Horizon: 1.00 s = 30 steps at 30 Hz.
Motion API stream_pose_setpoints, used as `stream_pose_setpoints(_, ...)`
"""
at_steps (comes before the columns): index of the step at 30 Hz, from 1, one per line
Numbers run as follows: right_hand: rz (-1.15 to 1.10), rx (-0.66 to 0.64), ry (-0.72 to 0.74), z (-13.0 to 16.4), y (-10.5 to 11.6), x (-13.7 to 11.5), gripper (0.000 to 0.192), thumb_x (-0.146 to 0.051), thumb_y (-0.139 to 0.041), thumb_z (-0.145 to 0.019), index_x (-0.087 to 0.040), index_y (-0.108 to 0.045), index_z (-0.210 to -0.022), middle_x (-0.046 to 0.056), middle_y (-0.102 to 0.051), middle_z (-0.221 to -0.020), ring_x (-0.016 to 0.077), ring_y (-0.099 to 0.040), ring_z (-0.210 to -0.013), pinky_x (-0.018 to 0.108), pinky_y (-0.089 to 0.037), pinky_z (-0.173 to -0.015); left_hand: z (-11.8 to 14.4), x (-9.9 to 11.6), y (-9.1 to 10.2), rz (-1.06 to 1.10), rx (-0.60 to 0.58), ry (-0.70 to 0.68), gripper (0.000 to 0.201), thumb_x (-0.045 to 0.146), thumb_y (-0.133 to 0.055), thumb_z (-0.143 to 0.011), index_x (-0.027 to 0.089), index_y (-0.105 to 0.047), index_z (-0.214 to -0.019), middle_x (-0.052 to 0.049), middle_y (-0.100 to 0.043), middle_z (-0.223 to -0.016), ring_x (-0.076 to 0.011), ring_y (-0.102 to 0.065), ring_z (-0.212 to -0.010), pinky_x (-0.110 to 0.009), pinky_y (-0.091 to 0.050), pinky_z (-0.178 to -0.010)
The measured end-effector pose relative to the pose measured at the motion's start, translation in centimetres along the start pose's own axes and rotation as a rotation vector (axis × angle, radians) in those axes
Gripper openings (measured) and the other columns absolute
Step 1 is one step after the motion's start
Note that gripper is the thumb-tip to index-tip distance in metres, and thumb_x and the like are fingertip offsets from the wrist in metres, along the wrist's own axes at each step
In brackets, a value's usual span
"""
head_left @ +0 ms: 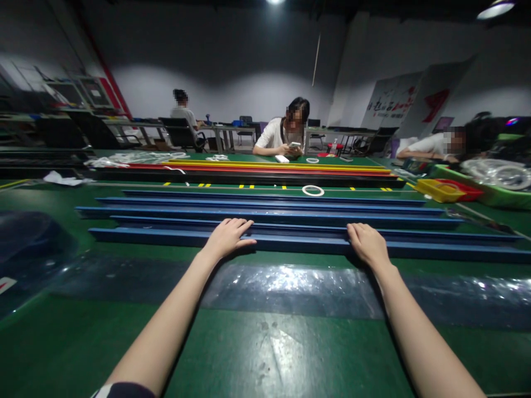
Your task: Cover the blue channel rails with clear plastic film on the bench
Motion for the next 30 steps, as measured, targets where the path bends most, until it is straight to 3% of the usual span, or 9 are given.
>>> stream_pose_setpoints(3, -0.045, 0.047, -0.053, 0.0, -0.5, 0.9, 0.044, -0.034, -0.024, -0.09, -0.016, -0.064, -0.088, 0.007, -0.066, -0.086, 0.0164, -0.055, -0.082, 0.025, -0.036, -0.066, 0.6, -1.1, -0.1, 0.007, 0.01, 0.022, 0.06, 0.059, -0.037, -0.083, 0.019, -0.046, -0.127, -0.011, -0.056, -0.118, -0.0228, -0.05, -0.108, -0.032, -0.035, -0.091)
stream_pose_setpoints(8, -0.017, 0.132, -0.201, -0.1, -0.8, -0.4, 0.054, -0.035, -0.021, -0.089, -0.013, -0.067, -0.074, 0.012, -0.066, -0.077, 0.0175, -0.057, -0.071, 0.026, -0.031, -0.056, 1.3, -1.8, 0.2, 0.034, 0.06, 0.071, 0.056, 0.056, -0.045, -0.081, 0.022, -0.05, -0.125, -0.011, -0.056, -0.12, -0.0247, -0.048, -0.111, -0.036, -0.036, -0.092)
stream_pose_setpoints(11, -0.019, 0.113, -0.197, -0.5, -0.9, -2.0, 0.056, -0.036, -0.02, -0.089, -0.012, -0.067, -0.069, 0.013, -0.065, -0.072, 0.0169, -0.056, -0.065, 0.026, -0.03, -0.055, 2.0, -2.6, 0.2, 0.044, 0.084, 0.126, 0.051, 0.052, -0.048, -0.081, 0.024, -0.051, -0.124, -0.009, -0.053, -0.126, -0.0257, -0.044, -0.118, -0.038, -0.034, -0.095)
stream_pose_setpoints(14, -0.056, 0.086, -0.148, -0.9, -1.0, -3.6, 0.056, -0.036, -0.019, -0.089, -0.014, -0.067, -0.071, 0.012, -0.065, -0.074, 0.018, -0.057, -0.071, 0.027, -0.034, -0.059, 3.1, -3.9, 0.0, 0.015, 0.129, 0.219, 0.052, 0.048, -0.047, -0.083, 0.024, -0.045, -0.129, -0.01, -0.048, -0.131, -0.0266, -0.039, -0.124, -0.04, -0.03, -0.098)
stream_pose_setpoints(17, -0.085, 0.118, -0.023, -1.4, -1.2, -5.2, 0.05, -0.034, -0.022, -0.09, -0.014, -0.067, -0.083, 0.013, -0.065, -0.092, 0.0204, -0.055, -0.09, 0.029, -0.038, -0.074, 4.0, -5.0, -0.3, -0.019, 0.183, 0.299, 0.056, 0.047, -0.041, -0.086, 0.02, -0.036, -0.135, -0.011, -0.044, -0.134, -0.0267, -0.033, -0.127, -0.04, -0.028, -0.098)
stream_pose_setpoints(21, -0.047, 0.145, 0.105, -2.2, -1.9, -6.0, 0.044, -0.036, -0.027, -0.089, -0.015, -0.056, -0.115, 0.013, -0.053, -0.124, 0.0242, -0.042, -0.114, 0.041, -0.026, -0.097, 4.0, -5.7, -0.9, -0.031, 0.188, 0.319, 0.061, 0.05, -0.037, -0.086, 0.016, -0.032, -0.137, -0.012, -0.04, -0.137, -0.0263, -0.028, -0.13, -0.039, -0.028, -0.099)
stream_pose_setpoints(30, -0.005, -0.128, 0.11, -4.6, -4.1, -5.4, 0.053, -0.045, -0.018, -0.091, -0.022, -0.041, -0.132, 0.006, -0.045, -0.135, 0.0231, -0.032, -0.127, 0.043, -0.017, -0.104, 3.0, -6.5, -1.2, 0.005, 0.098, 0.408, 0.057, 0.049, -0.039, -0.085, 0.024, -0.033, -0.136, -0.007, -0.037, -0.14, -0.0263, -0.027, -0.131, -0.041, -0.03, -0.097)
Point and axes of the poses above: each hand's wrist, its own z-axis away from the middle knuckle, its own y-axis out of the back of the hand, x = y × z, the point moved 4 cm from there along -z, towards the middle knuckle
